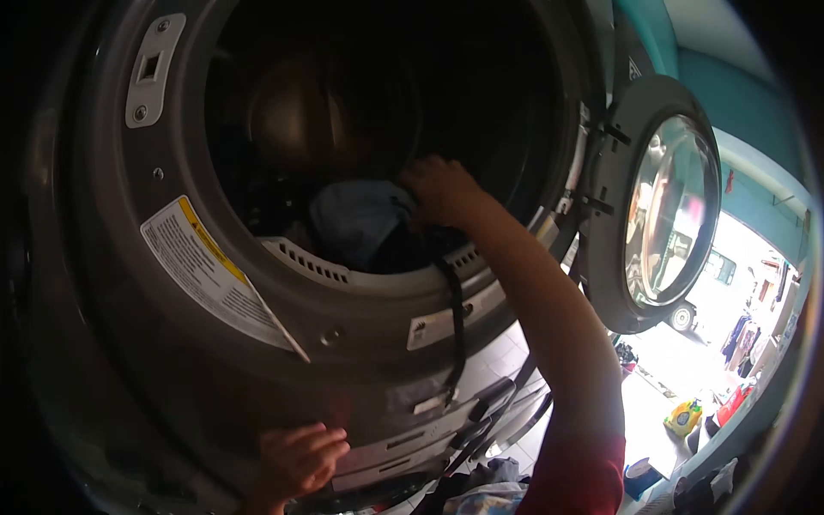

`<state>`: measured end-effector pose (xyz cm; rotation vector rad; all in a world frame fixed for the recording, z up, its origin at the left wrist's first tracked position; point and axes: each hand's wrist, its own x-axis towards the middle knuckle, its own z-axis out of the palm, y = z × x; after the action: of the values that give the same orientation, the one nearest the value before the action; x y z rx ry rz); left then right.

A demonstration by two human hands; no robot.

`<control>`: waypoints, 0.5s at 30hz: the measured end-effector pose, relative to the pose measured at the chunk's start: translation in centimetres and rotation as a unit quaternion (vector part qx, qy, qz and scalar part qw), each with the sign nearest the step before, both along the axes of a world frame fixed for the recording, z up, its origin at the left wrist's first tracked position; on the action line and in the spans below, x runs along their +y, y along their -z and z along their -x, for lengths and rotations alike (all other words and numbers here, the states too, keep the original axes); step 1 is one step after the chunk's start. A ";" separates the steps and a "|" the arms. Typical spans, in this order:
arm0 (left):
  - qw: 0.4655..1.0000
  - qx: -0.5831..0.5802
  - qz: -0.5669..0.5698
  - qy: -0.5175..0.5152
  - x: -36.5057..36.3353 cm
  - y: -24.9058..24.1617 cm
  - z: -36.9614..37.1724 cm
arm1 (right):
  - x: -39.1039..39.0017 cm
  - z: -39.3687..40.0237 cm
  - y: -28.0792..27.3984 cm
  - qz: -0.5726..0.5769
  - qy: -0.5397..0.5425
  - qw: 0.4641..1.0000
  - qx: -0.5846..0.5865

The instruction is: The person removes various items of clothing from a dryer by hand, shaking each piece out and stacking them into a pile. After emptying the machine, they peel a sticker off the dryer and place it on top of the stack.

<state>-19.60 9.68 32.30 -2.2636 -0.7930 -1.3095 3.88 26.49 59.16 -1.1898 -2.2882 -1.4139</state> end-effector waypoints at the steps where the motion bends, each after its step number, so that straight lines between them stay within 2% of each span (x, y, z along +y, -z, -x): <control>1: 1.000 -0.004 -0.001 0.002 0.3 0.1 0.0 | 1.6 0.5 0.2 -0.001 0.002 1.000 -0.004; 3: 0.999 0.017 0.012 0.038 0.7 0.2 0.2 | 5.1 1.5 0.8 0.033 0.045 0.993 -0.102; 4: 0.999 0.016 0.018 0.038 0.8 0.1 0.5 | 7.3 1.9 1.3 0.039 0.044 0.993 -0.102; 6: 0.998 0.053 -0.040 0.012 0.9 -0.6 0.9 | 11.0 2.7 1.6 0.168 0.083 0.970 -0.157; 7: 0.984 0.126 -0.106 -0.066 0.8 -1.1 1.3 | 11.1 3.6 1.0 0.197 0.060 0.978 -0.022; 8: 0.985 0.127 -0.102 -0.064 0.9 -0.9 1.4 | 11.2 4.1 0.2 0.223 0.038 0.968 0.113; 9: 0.992 0.097 -0.076 -0.026 1.0 -0.6 1.3 | 12.3 3.2 -0.6 0.219 -0.141 0.921 0.288; 10: 0.996 0.068 -0.049 0.013 1.0 -0.2 1.0 | 12.0 2.5 -2.0 0.193 -0.199 0.869 0.410; 11: 0.997 0.050 -0.056 -0.006 1.3 0.4 0.3 | 11.7 1.7 -3.4 0.157 -0.273 0.797 0.515; 12: 0.997 0.054 -0.053 0.001 1.0 0.2 0.2 | 10.1 1.5 -5.7 0.113 -0.235 0.773 0.579; 13: 0.997 0.055 -0.048 -0.015 0.9 -0.2 0.2 | 11.0 -1.6 -7.8 0.100 -0.316 0.776 0.536; 15: 0.997 0.050 -0.055 -0.029 1.0 0.5 0.1 | 9.6 -7.6 -10.0 -0.019 -0.215 0.898 0.384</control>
<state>-19.74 10.71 31.83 -2.1848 -0.7282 -1.1739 11.53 36.07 69.13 -0.9128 -1.7767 -0.6478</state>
